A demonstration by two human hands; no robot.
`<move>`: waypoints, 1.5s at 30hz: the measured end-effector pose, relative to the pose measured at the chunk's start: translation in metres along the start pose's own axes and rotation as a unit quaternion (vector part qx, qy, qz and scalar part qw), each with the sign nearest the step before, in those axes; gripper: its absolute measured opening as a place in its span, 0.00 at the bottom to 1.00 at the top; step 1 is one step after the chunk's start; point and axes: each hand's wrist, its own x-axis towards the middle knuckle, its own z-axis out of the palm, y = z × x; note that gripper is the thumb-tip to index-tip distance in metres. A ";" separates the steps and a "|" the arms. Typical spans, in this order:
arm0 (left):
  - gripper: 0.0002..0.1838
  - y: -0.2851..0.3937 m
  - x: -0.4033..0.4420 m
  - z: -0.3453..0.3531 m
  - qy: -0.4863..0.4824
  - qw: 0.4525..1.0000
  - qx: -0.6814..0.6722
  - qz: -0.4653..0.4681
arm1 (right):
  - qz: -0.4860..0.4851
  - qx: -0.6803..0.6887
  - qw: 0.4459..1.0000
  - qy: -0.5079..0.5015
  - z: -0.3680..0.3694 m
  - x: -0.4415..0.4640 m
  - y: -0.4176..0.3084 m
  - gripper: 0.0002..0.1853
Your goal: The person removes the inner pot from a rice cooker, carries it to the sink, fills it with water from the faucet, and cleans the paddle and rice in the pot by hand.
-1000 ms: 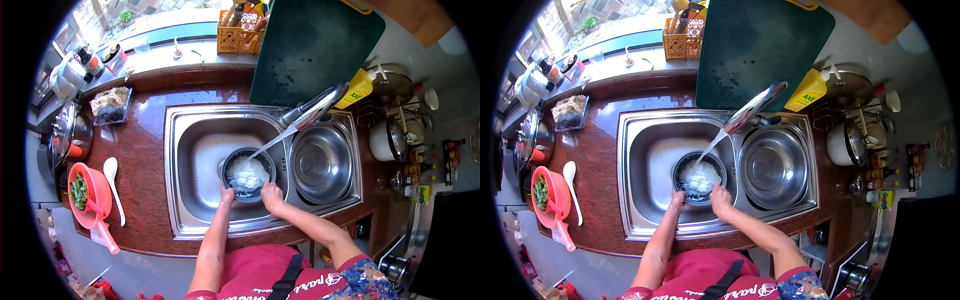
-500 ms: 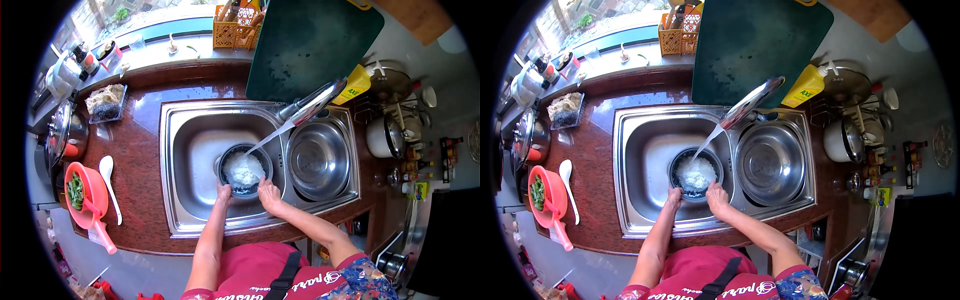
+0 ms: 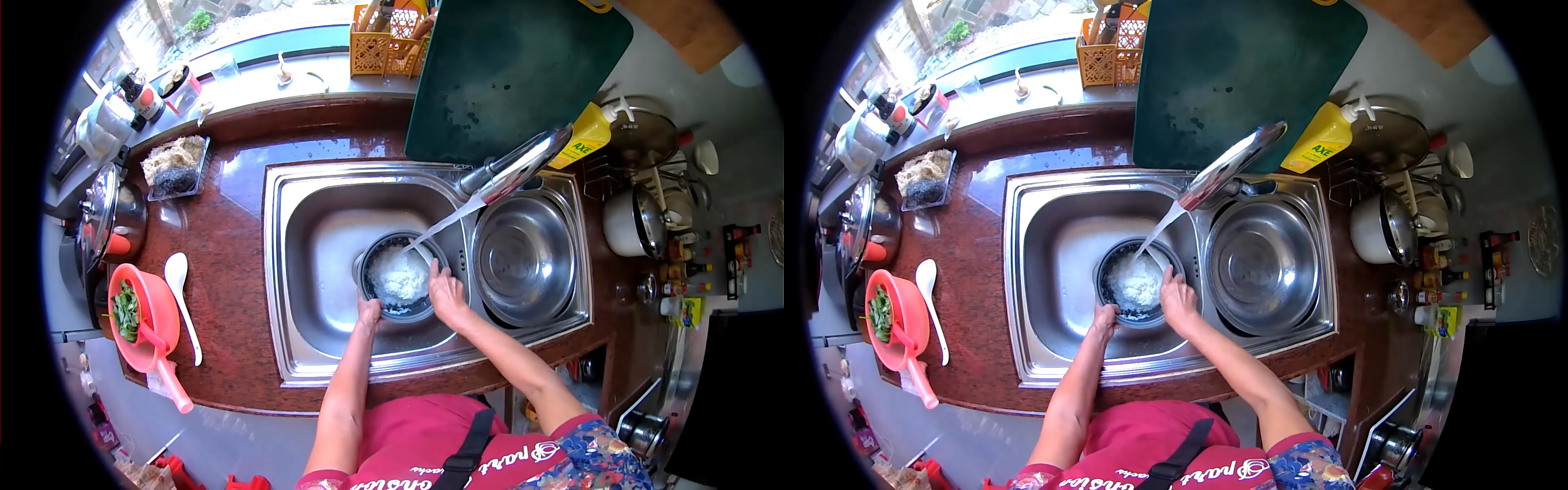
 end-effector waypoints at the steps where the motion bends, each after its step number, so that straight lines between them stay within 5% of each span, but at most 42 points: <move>1: 0.31 -0.006 0.003 -0.001 -0.005 1.000 0.000 0.003 | -0.011 0.002 1.000 -0.003 0.005 0.009 0.003 0.21; 6: 0.39 -0.005 0.012 -0.012 -0.024 0.996 0.064 -0.062 | -0.110 0.001 0.994 -0.013 0.018 0.047 -0.013 0.15; 10: 0.28 -0.002 0.001 0.000 0.030 0.999 0.043 -0.003 | -0.183 -0.030 0.982 -0.042 0.028 0.057 -0.019 0.13; 15: 0.37 -0.010 0.016 -0.010 -0.003 0.997 0.079 -0.007 | -0.253 0.008 0.966 -0.059 0.002 0.033 -0.020 0.15; 18: 0.33 -0.015 0.019 -0.012 -0.008 0.998 0.065 -0.004 | -0.267 0.001 0.963 -0.032 -0.010 0.026 -0.010 0.11; 22: 0.21 -0.001 0.001 0.000 0.014 0.998 0.053 0.021 | -0.134 0.059 0.989 0.038 -0.041 0.037 0.010 0.10; 29: 0.18 0.003 0.001 -0.003 0.016 0.996 0.083 -0.005 | -0.178 0.017 0.982 -0.068 0.026 0.070 -0.018 0.10; 35: 0.15 -0.004 0.005 -0.007 0.001 0.997 0.077 -0.004 | -0.232 0.059 0.971 -0.016 -0.004 0.043 -0.010 0.12; 39: 0.28 0.000 0.005 -0.008 -0.002 0.994 0.089 -0.069 | -0.168 0.121 0.977 0.050 -0.016 0.057 0.000 0.14; 41: 0.24 -0.002 0.006 -0.010 -0.009 0.994 0.095 -0.059 | -0.213 0.069 0.974 -0.033 -0.004 0.062 -0.010 0.14; 45: 0.17 0.000 0.000 -0.009 -0.013 0.993 0.108 -0.045 | -0.257 0.074 0.963 0.041 0.035 0.039 -0.006 0.13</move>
